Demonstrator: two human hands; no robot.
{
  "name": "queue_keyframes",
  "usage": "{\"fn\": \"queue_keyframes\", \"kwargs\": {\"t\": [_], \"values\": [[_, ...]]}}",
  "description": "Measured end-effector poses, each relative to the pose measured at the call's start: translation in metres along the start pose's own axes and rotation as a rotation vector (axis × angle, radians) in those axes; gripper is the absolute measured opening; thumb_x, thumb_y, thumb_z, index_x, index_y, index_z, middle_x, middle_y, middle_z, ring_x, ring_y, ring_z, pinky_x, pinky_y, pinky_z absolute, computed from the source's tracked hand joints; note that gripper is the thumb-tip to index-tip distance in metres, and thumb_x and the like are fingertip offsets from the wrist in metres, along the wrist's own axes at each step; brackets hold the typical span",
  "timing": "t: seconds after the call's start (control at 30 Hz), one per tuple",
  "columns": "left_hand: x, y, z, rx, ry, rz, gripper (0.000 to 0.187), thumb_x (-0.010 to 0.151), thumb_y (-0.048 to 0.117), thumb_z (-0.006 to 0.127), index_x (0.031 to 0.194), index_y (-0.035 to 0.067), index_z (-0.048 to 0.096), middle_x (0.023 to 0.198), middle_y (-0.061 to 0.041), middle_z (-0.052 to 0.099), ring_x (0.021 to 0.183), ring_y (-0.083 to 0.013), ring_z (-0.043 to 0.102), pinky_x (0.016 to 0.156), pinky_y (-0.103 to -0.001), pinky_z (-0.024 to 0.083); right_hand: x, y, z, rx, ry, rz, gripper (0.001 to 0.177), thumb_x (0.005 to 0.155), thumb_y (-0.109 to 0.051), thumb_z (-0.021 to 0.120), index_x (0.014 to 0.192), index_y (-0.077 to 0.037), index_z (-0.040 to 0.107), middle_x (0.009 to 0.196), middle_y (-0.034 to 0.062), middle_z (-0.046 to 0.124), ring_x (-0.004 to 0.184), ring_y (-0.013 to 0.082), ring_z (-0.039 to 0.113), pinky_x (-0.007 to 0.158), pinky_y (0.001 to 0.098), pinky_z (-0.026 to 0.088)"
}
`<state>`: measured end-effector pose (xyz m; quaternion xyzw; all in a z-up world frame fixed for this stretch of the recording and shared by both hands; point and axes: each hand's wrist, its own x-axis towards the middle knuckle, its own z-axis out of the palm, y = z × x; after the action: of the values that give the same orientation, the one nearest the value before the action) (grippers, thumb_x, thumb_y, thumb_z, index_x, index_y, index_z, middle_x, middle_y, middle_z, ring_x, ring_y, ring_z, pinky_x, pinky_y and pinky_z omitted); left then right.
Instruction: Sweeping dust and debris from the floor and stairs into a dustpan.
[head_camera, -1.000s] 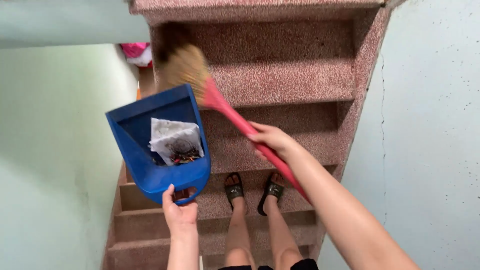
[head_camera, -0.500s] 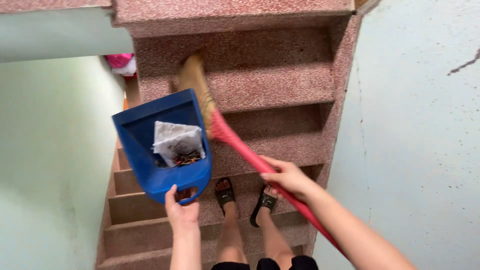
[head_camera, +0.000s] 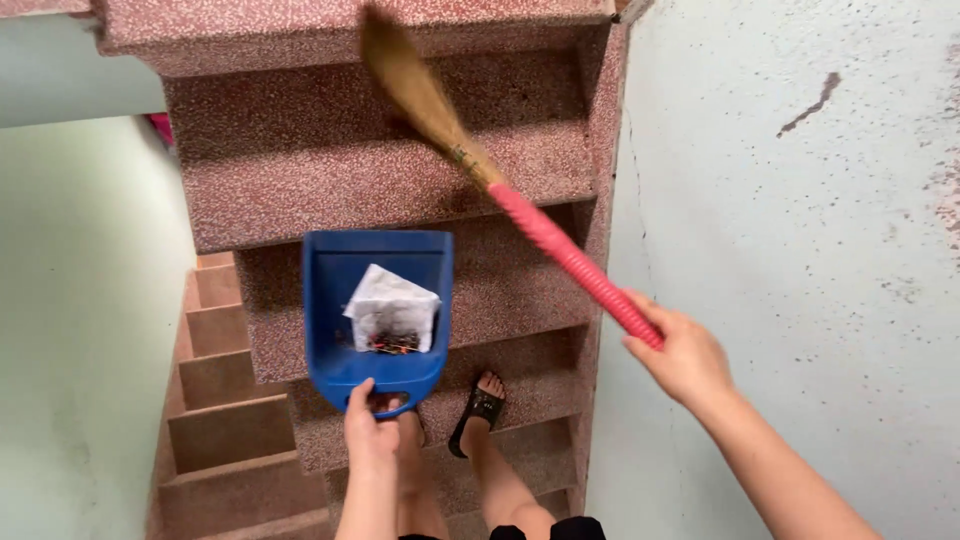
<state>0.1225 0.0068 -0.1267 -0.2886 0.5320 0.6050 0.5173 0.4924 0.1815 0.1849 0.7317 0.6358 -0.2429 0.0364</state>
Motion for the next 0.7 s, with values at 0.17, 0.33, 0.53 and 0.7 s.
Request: {"fn": "queue_keyframes", "kwargs": {"t": [0.17,0.33,0.53,0.7], "values": [[0.002,-0.076,0.027,0.178,-0.004,0.005,0.026,0.085,0.008,0.076,0.108,0.007,0.065,0.094,-0.007,0.065,0.079,-0.0204,0.061,0.056,-0.035,0.049,0.092,0.019,-0.012,-0.324,0.127,0.148,0.070,0.089,-0.027,0.066,0.155,-0.038,0.047,0.108,0.0172,0.063,0.100,0.0359,0.066,0.088,0.0505,0.054],[0.005,-0.119,0.041,0.233,0.070,-0.097,0.024,0.084,0.006,0.073,0.105,0.008,0.064,0.096,-0.006,0.067,0.079,-0.0206,0.067,0.058,-0.034,0.058,0.206,0.043,0.019,-0.459,0.072,0.184,0.087,0.084,-0.016,0.065,0.161,-0.037,0.032,0.121,0.0250,0.058,0.103,0.0420,0.064,0.091,0.0503,0.052],[0.023,-0.140,0.050,0.279,0.124,-0.097,0.025,0.083,0.006,0.073,0.105,0.009,0.064,0.097,-0.005,0.067,0.082,-0.0218,0.069,0.063,-0.036,0.060,0.227,0.035,0.060,-0.223,-0.216,0.061,0.106,0.078,-0.022,0.074,0.165,-0.041,0.015,0.120,0.0243,0.068,0.109,0.0423,0.065,0.096,0.0490,0.052],[0.025,-0.148,0.058,0.258,0.160,-0.068,0.025,0.083,0.006,0.073,0.105,0.009,0.063,0.098,-0.006,0.068,0.085,-0.0208,0.068,0.062,-0.036,0.058,0.137,0.037,0.050,-0.018,-0.266,-0.031,0.100,0.074,-0.019,0.068,0.160,-0.044,0.025,0.119,0.0210,0.071,0.099,0.0414,0.071,0.091,0.0464,0.056]]}}
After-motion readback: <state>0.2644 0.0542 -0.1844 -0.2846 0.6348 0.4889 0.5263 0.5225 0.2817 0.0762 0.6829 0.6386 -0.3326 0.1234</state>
